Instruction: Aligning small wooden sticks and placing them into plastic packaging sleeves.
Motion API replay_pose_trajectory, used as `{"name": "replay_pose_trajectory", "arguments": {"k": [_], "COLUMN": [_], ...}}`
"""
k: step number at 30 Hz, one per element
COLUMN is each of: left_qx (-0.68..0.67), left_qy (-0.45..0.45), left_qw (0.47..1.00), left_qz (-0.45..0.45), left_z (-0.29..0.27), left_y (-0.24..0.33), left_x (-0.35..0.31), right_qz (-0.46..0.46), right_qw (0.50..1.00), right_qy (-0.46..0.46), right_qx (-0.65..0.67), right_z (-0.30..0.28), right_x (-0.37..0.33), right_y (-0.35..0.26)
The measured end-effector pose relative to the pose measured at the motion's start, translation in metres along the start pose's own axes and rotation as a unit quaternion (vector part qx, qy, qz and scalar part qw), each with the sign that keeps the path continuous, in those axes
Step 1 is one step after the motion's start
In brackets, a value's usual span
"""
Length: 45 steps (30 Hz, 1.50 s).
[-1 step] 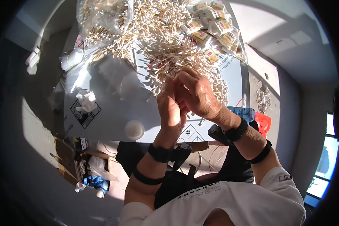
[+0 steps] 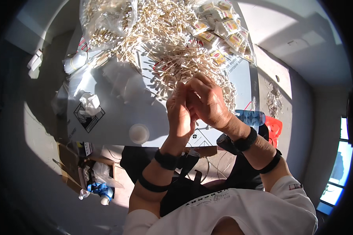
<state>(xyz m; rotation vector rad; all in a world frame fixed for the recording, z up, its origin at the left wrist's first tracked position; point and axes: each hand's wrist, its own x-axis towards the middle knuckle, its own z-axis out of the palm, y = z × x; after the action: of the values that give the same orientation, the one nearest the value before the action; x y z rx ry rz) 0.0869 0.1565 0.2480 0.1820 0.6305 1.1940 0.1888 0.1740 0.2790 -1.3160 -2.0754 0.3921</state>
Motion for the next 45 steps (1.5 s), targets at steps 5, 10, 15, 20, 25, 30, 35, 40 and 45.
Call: {"name": "replay_pose_trajectory", "arguments": {"k": [5,10,15,20,25,30,35,40,45], "left_qx": [0.104,0.175,0.525,0.663,0.837,0.832,0.714,0.841,0.902], "left_qy": [-0.024,-0.065,-0.187,-0.166,-0.256,-0.208,-0.057,0.058,-0.001], "left_qw": [0.994,0.978,0.828,0.717,0.484,0.515,0.695,0.504,0.389], "left_qz": [-0.010,-0.096,-0.057,-0.140,0.003,-0.003,0.067,0.189,0.186], "left_z": [0.000,-0.015,-0.061,-0.077,-0.077,-0.041,-0.018,-0.033,-0.022], "left_y": [-0.038,-0.059,-0.074,-0.086,-0.095,-0.080,0.013,0.137,0.137], "left_x": [-0.038,-0.085,-0.097,-0.093,-0.099,-0.106,-0.053,0.051,0.093], "right_qz": [0.180,0.387,0.487,0.514,0.525,0.510,0.489,0.498,0.519], "right_qw": [0.954,0.718,0.610,0.621,0.623,0.633,0.657,0.644,0.637], "right_qy": [-0.026,-0.060,0.031,0.069,0.095,0.083,0.070,0.061,0.057], "right_qx": [0.238,0.575,0.624,0.588,0.571,0.577,0.570,0.578,0.566], "right_z": [-0.033,-0.067,-0.071,-0.074,-0.076,-0.077,-0.077,-0.073,-0.075], "right_x": [-0.062,-0.120,-0.177,-0.227,-0.244,-0.248,-0.248,-0.243,-0.241], "right_y": [-0.015,-0.013,0.000,0.029,0.037,0.046,0.049,0.052,0.055]}}
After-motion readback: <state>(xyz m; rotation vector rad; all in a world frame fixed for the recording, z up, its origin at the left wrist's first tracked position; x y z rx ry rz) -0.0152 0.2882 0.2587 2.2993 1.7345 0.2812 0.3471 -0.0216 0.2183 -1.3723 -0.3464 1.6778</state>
